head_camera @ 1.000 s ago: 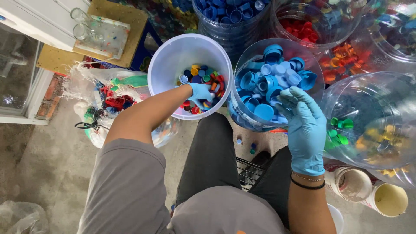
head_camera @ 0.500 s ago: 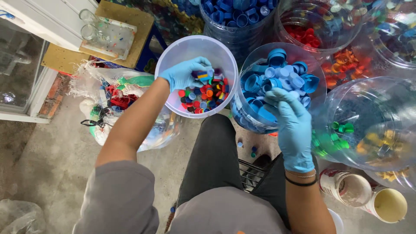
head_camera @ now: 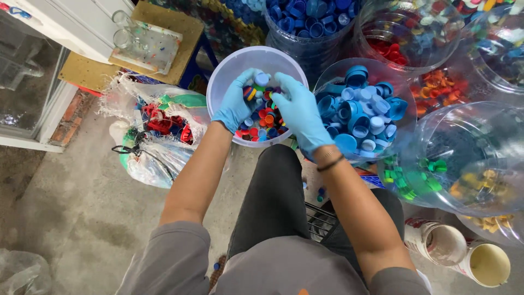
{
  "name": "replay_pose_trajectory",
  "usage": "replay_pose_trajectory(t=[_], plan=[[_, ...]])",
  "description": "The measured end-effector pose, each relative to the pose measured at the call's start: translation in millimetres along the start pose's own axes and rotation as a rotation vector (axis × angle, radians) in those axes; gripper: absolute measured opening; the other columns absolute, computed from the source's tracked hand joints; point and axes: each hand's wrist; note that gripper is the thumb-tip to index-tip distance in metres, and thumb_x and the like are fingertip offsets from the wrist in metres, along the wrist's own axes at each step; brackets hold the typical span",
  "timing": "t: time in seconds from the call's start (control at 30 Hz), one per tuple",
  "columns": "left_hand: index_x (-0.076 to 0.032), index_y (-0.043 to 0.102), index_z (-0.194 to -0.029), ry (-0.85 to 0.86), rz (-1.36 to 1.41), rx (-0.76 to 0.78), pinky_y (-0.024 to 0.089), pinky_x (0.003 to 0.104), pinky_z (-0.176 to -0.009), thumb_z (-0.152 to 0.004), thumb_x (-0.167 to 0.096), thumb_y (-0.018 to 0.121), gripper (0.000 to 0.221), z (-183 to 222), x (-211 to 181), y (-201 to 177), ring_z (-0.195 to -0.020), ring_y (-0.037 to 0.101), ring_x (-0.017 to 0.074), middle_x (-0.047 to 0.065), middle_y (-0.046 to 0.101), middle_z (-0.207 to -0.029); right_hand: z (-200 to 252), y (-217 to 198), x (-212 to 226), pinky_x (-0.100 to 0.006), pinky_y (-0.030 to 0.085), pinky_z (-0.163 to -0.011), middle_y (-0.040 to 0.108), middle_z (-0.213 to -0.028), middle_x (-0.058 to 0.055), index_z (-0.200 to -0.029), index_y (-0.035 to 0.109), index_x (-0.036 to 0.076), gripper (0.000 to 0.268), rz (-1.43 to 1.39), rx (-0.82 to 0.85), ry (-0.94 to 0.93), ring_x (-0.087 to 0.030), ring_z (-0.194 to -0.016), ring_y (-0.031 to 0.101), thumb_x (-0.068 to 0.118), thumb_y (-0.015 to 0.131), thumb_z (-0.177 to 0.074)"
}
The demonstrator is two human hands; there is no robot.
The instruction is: Sorting plastic bottle caps by color and type into different containers
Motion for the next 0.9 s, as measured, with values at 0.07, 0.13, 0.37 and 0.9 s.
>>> replay_pose_trajectory(t=[0.07, 0.13, 0.37, 0.9], plan=[[-0.008, 0.072, -0.096, 0.045, -0.094, -0.013, 0.059, 0.031, -0.052, -0.084, -0.038, 0.079, 0.033, 10, 2, 13, -0.061, 0.067, 0.0229, 0.01, 0.074, -0.085, -23, 11, -21, -0.051, 0.049, -0.108, 0.067, -0.132, -0.019, -0.145, 0.059, 0.012, 0.051, 0.103, 0.037, -0.021, -0.039, -0.125, 0.064, 0.011, 0.074, -0.097], [-0.008, 0.072, -0.095, 0.09, -0.189, -0.028, 0.059, 0.029, -0.052, -0.085, -0.039, 0.076, 0.033, 7, 8, 12, -0.063, 0.069, 0.022, 0.009, 0.073, -0.083, -41, 23, -38, -0.052, 0.05, -0.107, 0.068, -0.129, -0.02, -0.15, 0.055, 0.016, 0.057, 0.205, 0.074, -0.04, -0.04, -0.123, 0.065, 0.015, 0.075, -0.096], [-0.013, 0.073, -0.113, 0.252, -0.566, -0.015, 0.063, 0.045, -0.072, -0.084, -0.053, 0.082, 0.05, 7, 8, 16, -0.096, 0.071, 0.0302, 0.012, 0.072, -0.11, -72, 41, -71, -0.044, 0.055, -0.1, 0.075, -0.12, -0.002, -0.136, 0.064, 0.029, 0.049, 0.376, 0.173, -0.018, -0.027, -0.115, 0.071, 0.027, 0.078, -0.09], [-0.009, 0.073, -0.106, -0.069, -0.013, 0.105, 0.068, 0.039, -0.065, -0.09, -0.044, 0.071, 0.039, -40, 8, -31, -0.079, 0.075, 0.0272, 0.013, 0.076, -0.101, -5, -38, 55, -0.024, 0.057, -0.055, 0.068, -0.089, -0.01, -0.121, 0.071, 0.012, 0.025, -0.402, 0.094, 0.406, -0.011, -0.066, 0.064, 0.011, 0.063, -0.097]])
Point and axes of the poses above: each hand's wrist, its own z-axis away from the middle knuckle, its own y-axis out of the palm, x = y × z
